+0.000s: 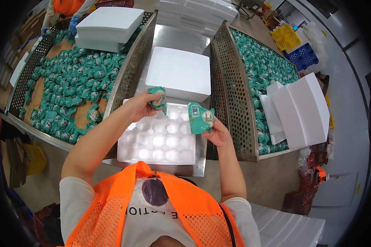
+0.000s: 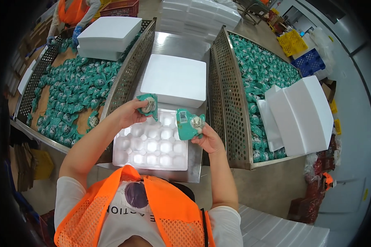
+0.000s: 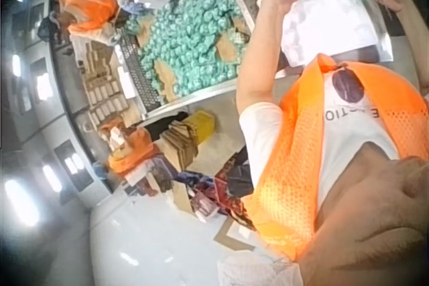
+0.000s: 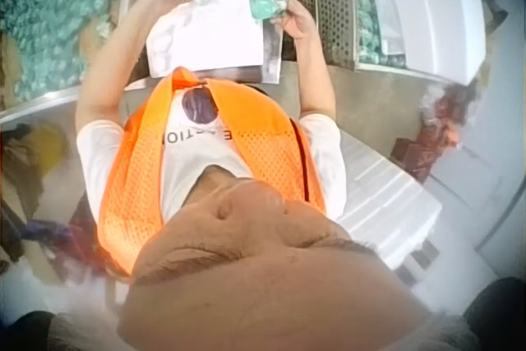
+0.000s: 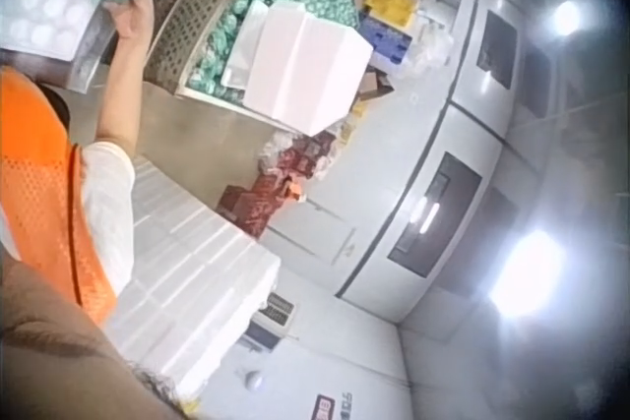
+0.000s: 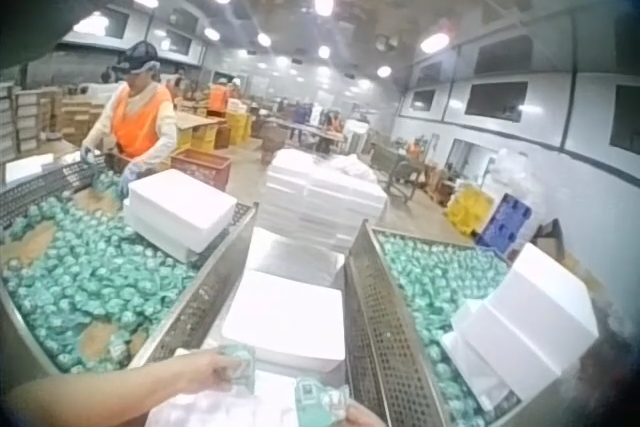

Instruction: The recorder is picking up green wrapped food items from a large bin and placing them into white foam trays.

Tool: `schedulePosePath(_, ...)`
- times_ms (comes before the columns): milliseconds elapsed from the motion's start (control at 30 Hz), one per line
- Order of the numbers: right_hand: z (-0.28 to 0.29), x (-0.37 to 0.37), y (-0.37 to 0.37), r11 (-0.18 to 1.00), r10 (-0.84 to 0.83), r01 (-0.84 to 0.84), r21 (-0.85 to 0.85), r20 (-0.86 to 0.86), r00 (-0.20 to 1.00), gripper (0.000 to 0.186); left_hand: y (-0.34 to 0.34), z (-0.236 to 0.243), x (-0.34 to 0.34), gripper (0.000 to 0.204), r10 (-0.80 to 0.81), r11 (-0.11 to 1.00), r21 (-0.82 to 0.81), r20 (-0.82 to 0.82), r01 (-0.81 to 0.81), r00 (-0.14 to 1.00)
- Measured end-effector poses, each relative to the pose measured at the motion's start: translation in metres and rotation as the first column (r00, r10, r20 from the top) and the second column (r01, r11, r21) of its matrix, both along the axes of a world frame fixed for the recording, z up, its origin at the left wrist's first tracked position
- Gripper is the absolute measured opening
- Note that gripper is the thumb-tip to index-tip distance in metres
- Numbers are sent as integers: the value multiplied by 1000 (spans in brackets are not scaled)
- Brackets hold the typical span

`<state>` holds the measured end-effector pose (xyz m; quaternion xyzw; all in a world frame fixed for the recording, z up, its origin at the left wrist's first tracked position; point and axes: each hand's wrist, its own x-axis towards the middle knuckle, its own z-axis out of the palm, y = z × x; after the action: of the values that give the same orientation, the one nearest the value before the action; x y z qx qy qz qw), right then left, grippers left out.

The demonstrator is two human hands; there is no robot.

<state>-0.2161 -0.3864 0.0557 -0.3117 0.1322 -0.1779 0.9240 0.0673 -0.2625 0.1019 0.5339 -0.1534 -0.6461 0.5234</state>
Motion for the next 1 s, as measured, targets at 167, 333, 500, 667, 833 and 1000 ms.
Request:
schedulePosePath(167, -11, -1, -5, 1000, 14, -14, 9, -6, 1000, 52, 6, -2, -5, 34, 25, 999, 25, -31, -25, 999)
schedulePosePath(333, -17, 5, -7, 999, 45, -45, 7, 28, 999, 54, 21, -3, -3, 32, 70, 997, 26, -82, -68, 994)
schedulePosePath(500, -17, 13, -2, 1000, 21, -22, 8, 23, 1000, 54, 40, -10, 3, 29, 145, 989, 5, -152, -146, 978)
schedulePosePath(667, -17, 17, -1, 999, 28, -29, 25, 47, 999, 53, 64, 2, -9, 28, 211, 963, -77, -373, -257, 903)
schedulePosePath(833, -22, 41, 2, 994, 26, -45, 95, 194, 981, 41, 89, 2, -43, 41, 79, 904, -309, -561, -297, 824)
schedulePosePath(1000, 7, 93, 45, 982, -24, 16, 187, 39, 999, 39, 93, 12, -91, 56, 7, 848, -508, -272, -150, 962)
